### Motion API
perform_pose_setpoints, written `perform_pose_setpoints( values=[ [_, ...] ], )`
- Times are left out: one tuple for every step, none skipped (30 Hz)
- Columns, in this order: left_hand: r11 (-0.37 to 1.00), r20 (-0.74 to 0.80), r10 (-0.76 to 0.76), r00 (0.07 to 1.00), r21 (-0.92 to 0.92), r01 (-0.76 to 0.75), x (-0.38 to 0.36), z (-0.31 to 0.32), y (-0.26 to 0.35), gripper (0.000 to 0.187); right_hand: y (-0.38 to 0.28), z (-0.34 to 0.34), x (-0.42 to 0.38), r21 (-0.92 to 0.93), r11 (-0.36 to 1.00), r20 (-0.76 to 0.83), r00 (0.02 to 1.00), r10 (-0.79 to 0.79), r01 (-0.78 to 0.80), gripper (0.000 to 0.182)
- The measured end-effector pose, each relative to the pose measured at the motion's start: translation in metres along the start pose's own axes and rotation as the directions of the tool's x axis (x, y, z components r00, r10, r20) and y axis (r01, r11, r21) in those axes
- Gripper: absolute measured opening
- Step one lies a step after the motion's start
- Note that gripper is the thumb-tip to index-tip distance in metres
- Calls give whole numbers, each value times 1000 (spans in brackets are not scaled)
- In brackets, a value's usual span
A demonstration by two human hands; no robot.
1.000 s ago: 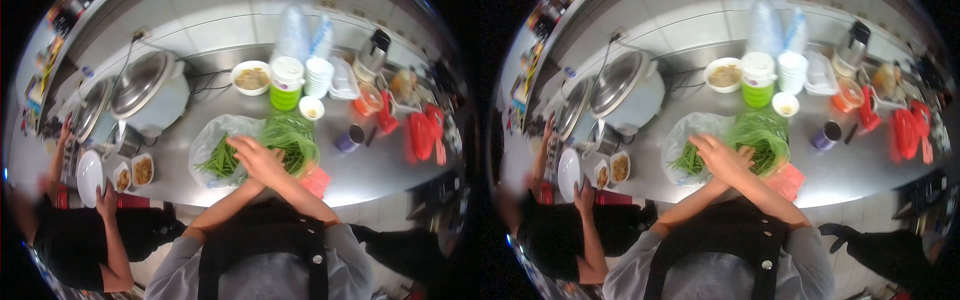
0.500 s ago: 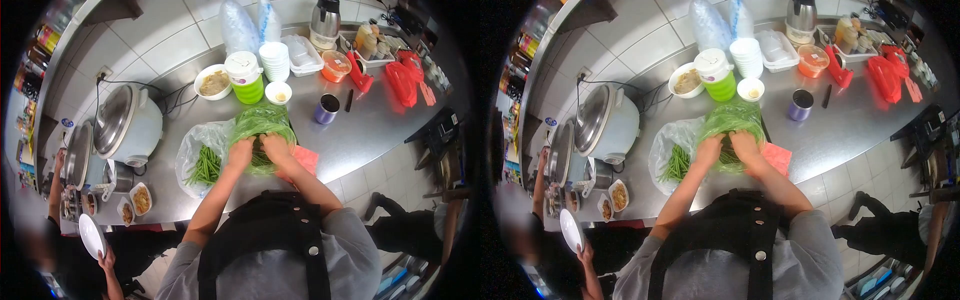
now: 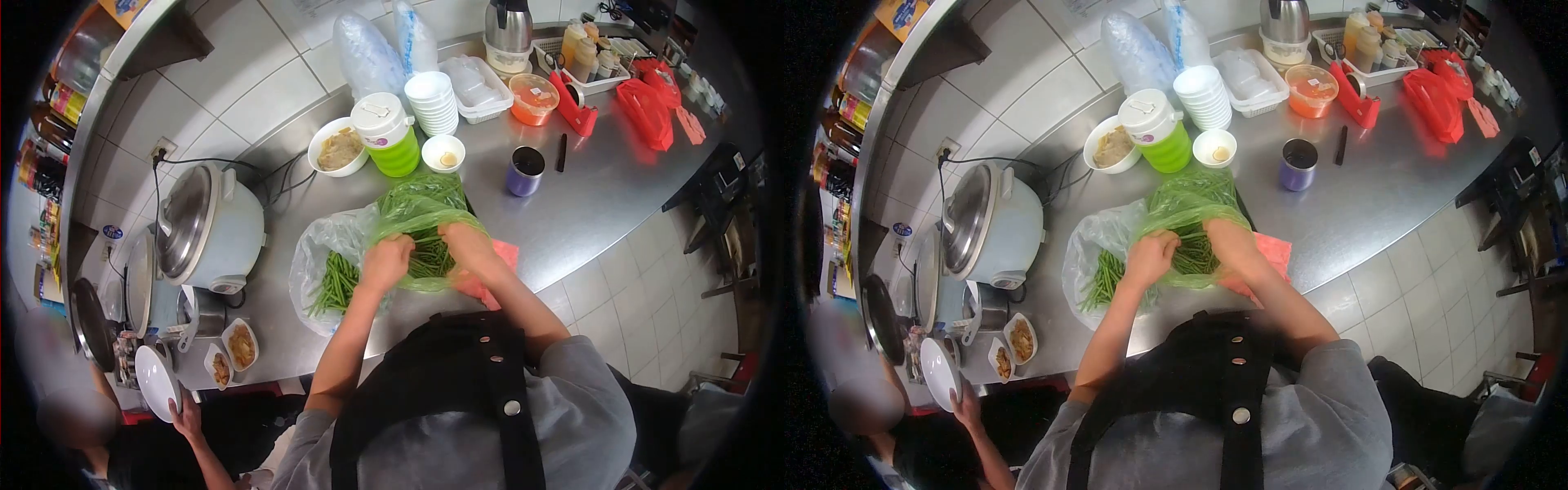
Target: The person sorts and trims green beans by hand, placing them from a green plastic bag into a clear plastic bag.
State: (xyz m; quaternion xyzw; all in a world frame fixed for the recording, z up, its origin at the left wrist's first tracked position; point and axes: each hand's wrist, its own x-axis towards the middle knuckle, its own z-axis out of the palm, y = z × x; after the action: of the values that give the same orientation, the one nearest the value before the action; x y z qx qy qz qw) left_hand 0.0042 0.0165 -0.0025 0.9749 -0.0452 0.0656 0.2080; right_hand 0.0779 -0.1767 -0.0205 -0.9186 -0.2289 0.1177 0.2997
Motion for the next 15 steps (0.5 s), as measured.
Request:
perform_pose_setpoints(
  values=[
    [1000, 1, 2, 1000, 3, -2, 0, -6, 7, 17, -6, -8, -7, 74, 991, -23, 994, -110, 111, 18],
    [998, 6, -25, 1000, -52, 25, -1, -12, 14, 16, -10, -11, -11, 144, 964, -53, 975, -216, 222, 20],
    [993, 11, -52, 999, -107, 53, -2, -15, 18, 17, -9, -6, -10, 147, 964, -55, 975, -216, 222, 20],
    [993, 10, -51, 999, -104, 51, -2, -9, 15, 17, -7, 2, -6, 179, 940, -85, 956, -280, 291, 19],
    [936, -54, -103, 993, -342, 79, -4, 1, 7, 17, -6, 7, -2, 207, 910, -117, 933, -341, 359, 17],
    [823, -102, -169, 980, -561, 83, -3, 1, 7, 18, -10, 3, -2, 207, 909, -119, 932, -343, 361, 17],
    [824, -103, -169, 980, -561, 84, -4, 2, 6, 18, -15, -2, -3, 387, 882, -42, 960, -276, 270, 16],
    [603, 42, -298, 954, -766, 222, -5, 2, 4, 18, -18, -4, -4, 546, 823, 49, 974, -220, 158, 15],
    [317, 215, -373, 903, -885, 342, -6, 0, 4, 17, -20, -3, -3, 547, 822, 51, 974, -219, 156, 15],
    [316, 217, -374, 902, -884, 344, -8, 9, -5, 17, -20, 0, -3, 643, 755, 53, 975, -214, 131, 16],
    [120, 226, -376, 899, -950, 289, -8, 21, -19, 17, -21, 1, -2, 729, 676, 53, 977, -209, 105, 16],
    [-81, 233, -377, 897, -972, 219, -6, 19, -18, 18, -23, -3, -3, 729, 677, 51, 977, -208, 106, 16],
    [-81, 231, -376, 897, -973, 217, -6, 17, -16, 18, -25, -7, -3, 788, 613, 44, 986, -164, 67, 17],
    [76, 241, -388, 890, -954, 291, -8, 15, -14, 21, -27, -11, -3, 840, 542, 42, 992, -118, 29, 19],
    [228, 249, -402, 881, -905, 360, -9, 8, -6, 25, -26, -13, -1, 840, 542, 43, 992, -120, 30, 19]
  ],
)
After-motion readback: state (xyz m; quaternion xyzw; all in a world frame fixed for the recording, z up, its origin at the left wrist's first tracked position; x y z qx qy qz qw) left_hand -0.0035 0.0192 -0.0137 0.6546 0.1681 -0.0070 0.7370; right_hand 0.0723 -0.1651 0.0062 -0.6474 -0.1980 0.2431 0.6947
